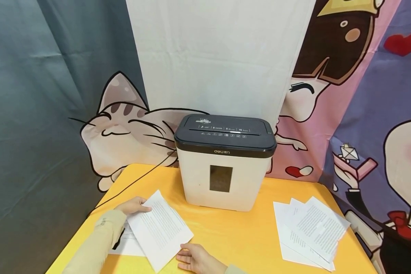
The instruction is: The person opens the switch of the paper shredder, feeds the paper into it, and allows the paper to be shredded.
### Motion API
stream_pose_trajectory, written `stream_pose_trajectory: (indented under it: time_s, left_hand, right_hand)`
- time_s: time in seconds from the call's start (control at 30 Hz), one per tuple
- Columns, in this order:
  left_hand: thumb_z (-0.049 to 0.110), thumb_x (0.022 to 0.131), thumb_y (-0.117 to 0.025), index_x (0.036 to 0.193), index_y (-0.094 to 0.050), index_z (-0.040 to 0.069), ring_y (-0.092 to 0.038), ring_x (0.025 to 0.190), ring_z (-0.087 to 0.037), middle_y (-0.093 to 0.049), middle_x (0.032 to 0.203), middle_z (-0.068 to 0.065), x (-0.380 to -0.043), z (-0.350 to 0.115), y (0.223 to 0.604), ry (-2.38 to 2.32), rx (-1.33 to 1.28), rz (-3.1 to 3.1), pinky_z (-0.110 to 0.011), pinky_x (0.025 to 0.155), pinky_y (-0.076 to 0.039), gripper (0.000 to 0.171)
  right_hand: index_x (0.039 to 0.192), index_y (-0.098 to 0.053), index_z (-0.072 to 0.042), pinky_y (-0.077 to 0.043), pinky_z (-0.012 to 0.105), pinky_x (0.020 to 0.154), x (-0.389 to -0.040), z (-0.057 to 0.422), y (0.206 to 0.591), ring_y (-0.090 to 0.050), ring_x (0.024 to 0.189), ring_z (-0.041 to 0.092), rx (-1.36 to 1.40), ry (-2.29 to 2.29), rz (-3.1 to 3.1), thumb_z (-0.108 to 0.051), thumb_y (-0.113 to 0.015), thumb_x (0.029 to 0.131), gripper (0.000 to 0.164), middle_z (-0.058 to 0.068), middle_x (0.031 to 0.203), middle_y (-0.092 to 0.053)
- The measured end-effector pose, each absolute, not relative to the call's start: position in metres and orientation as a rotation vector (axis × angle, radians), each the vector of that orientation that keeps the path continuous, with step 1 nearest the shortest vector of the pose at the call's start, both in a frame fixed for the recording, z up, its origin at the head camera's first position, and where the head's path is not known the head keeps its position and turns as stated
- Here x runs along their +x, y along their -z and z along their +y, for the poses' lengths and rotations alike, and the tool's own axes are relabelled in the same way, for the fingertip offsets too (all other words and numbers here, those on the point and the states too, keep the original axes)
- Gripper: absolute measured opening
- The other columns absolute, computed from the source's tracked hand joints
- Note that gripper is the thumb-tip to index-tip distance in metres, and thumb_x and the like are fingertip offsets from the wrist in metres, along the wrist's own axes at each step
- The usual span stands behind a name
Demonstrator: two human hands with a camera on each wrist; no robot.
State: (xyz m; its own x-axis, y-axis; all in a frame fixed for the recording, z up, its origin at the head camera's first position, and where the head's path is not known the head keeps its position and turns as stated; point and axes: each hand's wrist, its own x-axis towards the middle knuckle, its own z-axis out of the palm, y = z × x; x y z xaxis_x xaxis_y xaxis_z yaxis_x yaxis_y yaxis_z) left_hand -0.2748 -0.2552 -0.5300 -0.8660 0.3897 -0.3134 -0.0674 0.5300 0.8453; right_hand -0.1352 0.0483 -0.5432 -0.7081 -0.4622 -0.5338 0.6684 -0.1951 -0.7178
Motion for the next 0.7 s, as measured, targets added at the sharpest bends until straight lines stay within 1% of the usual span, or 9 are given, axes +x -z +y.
stream_pose_trajectory:
  time_s: [0.13, 0.2, 0.27, 0.3, 0.47, 0.53, 0.7]
  left_hand:
    - [0.019, 0.09, -0.063, 0.108, -0.062, -0.006, -0.067, 0.067, -0.013, -0.072, 0.082, -0.005, -0.273, -0.252, 0.53, -1.35, 0.269, 2.182, -0.028, 0.062, -0.054, 0.031]
    - [0.018, 0.09, -0.063, 0.109, -0.062, -0.007, -0.067, 0.068, -0.012, -0.072, 0.083, -0.005, -0.272, -0.249, 0.531, -1.396, 0.279, 2.129, -0.027, 0.062, -0.055, 0.031]
    - [0.017, 0.09, -0.063, 0.11, -0.061, -0.008, -0.068, 0.069, -0.013, -0.072, 0.084, -0.005, -0.272, -0.247, 0.531, -1.436, 0.281, 2.087, -0.027, 0.063, -0.055, 0.032]
    - [0.017, 0.09, -0.063, 0.111, -0.061, -0.008, -0.068, 0.069, -0.013, -0.072, 0.084, -0.005, -0.272, -0.245, 0.532, -1.455, 0.279, 2.075, -0.027, 0.063, -0.055, 0.033]
    - [0.02, 0.088, -0.066, 0.112, -0.061, -0.005, -0.067, 0.068, -0.012, -0.071, 0.082, -0.003, -0.274, -0.236, 0.534, -1.498, 0.248, 2.104, -0.027, 0.062, -0.054, 0.035]
    - [0.02, 0.088, -0.066, 0.112, -0.061, -0.005, -0.066, 0.068, -0.012, -0.071, 0.082, -0.002, -0.273, -0.233, 0.535, -1.514, 0.236, 2.104, -0.027, 0.062, -0.054, 0.035]
    - [0.017, 0.088, -0.066, 0.112, -0.06, -0.007, -0.067, 0.067, -0.012, -0.071, 0.08, -0.002, -0.267, -0.225, 0.537, -1.581, 0.223, 2.054, -0.027, 0.061, -0.055, 0.035]
  right_hand:
    - [0.111, -0.046, -0.003, -0.052, 0.037, 0.085, -0.135, 0.046, 0.546, -0.065, 0.088, 0.015, 0.244, 1.995, 1.347, -0.011, -0.055, 0.092, 0.022, 0.003, 0.093, -0.066]
    - [0.116, -0.046, -0.002, -0.052, 0.036, 0.082, -0.135, 0.045, 0.547, -0.067, 0.089, 0.016, 0.237, 2.015, 1.358, -0.009, -0.056, 0.092, 0.027, 0.002, 0.093, -0.069]
    - [0.117, -0.048, -0.003, -0.052, 0.035, 0.081, -0.136, 0.045, 0.547, -0.068, 0.089, 0.017, 0.237, 2.033, 1.359, -0.007, -0.056, 0.091, 0.028, 0.002, 0.093, -0.071]
    - [0.117, -0.05, -0.004, -0.052, 0.035, 0.081, -0.136, 0.045, 0.547, -0.068, 0.09, 0.018, 0.243, 2.042, 1.356, -0.006, -0.056, 0.091, 0.027, 0.003, 0.093, -0.071]
    - [0.114, -0.053, -0.002, -0.052, 0.04, 0.084, -0.138, 0.045, 0.549, -0.068, 0.095, 0.022, 0.274, 2.084, 1.343, -0.004, -0.055, 0.091, 0.023, 0.008, 0.098, -0.072]
    - [0.113, -0.054, -0.002, -0.052, 0.04, 0.083, -0.139, 0.045, 0.55, -0.068, 0.094, 0.021, 0.292, 2.102, 1.356, -0.004, -0.055, 0.091, 0.022, 0.007, 0.098, -0.072]
    - [0.112, -0.057, -0.003, -0.052, 0.036, 0.078, -0.144, 0.049, 0.553, -0.068, 0.087, 0.016, 0.34, 2.134, 1.398, -0.005, -0.055, 0.091, 0.021, 0.001, 0.092, -0.073]
